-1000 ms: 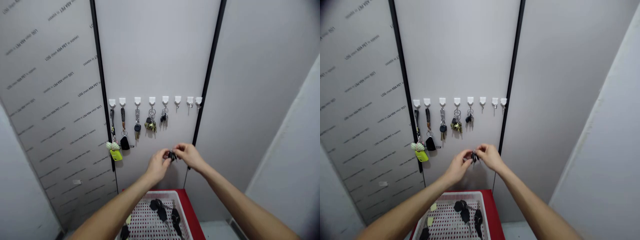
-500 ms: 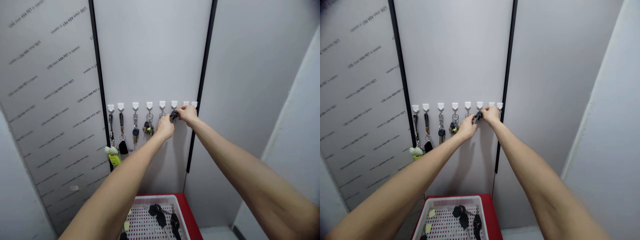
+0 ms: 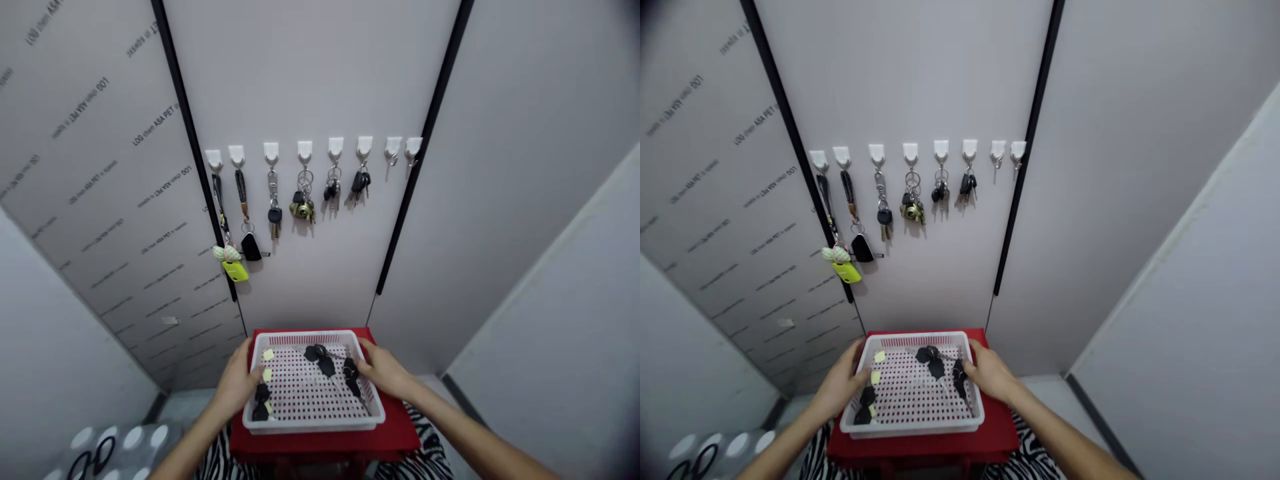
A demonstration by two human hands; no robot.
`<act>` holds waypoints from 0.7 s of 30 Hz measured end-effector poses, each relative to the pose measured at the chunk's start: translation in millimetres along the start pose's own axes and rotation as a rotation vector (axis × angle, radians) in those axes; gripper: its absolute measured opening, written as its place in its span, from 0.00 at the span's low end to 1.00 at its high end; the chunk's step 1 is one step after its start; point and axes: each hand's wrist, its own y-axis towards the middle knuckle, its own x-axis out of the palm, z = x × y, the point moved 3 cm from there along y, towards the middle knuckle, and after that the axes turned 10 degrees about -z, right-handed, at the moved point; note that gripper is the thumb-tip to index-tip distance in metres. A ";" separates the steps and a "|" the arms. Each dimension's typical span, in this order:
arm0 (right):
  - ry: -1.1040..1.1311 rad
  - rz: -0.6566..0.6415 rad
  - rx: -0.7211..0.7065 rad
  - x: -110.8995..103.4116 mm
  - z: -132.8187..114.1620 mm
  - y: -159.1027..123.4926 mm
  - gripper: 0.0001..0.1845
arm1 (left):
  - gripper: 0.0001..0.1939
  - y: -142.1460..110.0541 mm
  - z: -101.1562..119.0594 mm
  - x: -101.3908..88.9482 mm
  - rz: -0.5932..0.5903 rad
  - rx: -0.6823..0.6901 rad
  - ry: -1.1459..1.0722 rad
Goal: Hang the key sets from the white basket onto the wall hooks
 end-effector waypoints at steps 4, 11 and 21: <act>-0.116 0.078 0.047 5.3 -9.4 22.1 0.16 | 0.28 11.6 0.5 5.3 0.002 -0.073 -0.115; -0.106 0.085 0.170 1.6 -9.3 40.4 0.15 | 0.28 36.7 9.6 6.2 0.083 -0.152 -0.179; 0.476 0.258 0.351 17.3 41.6 1.8 0.30 | 0.25 15.3 -24.9 18.1 -0.036 -0.313 -0.873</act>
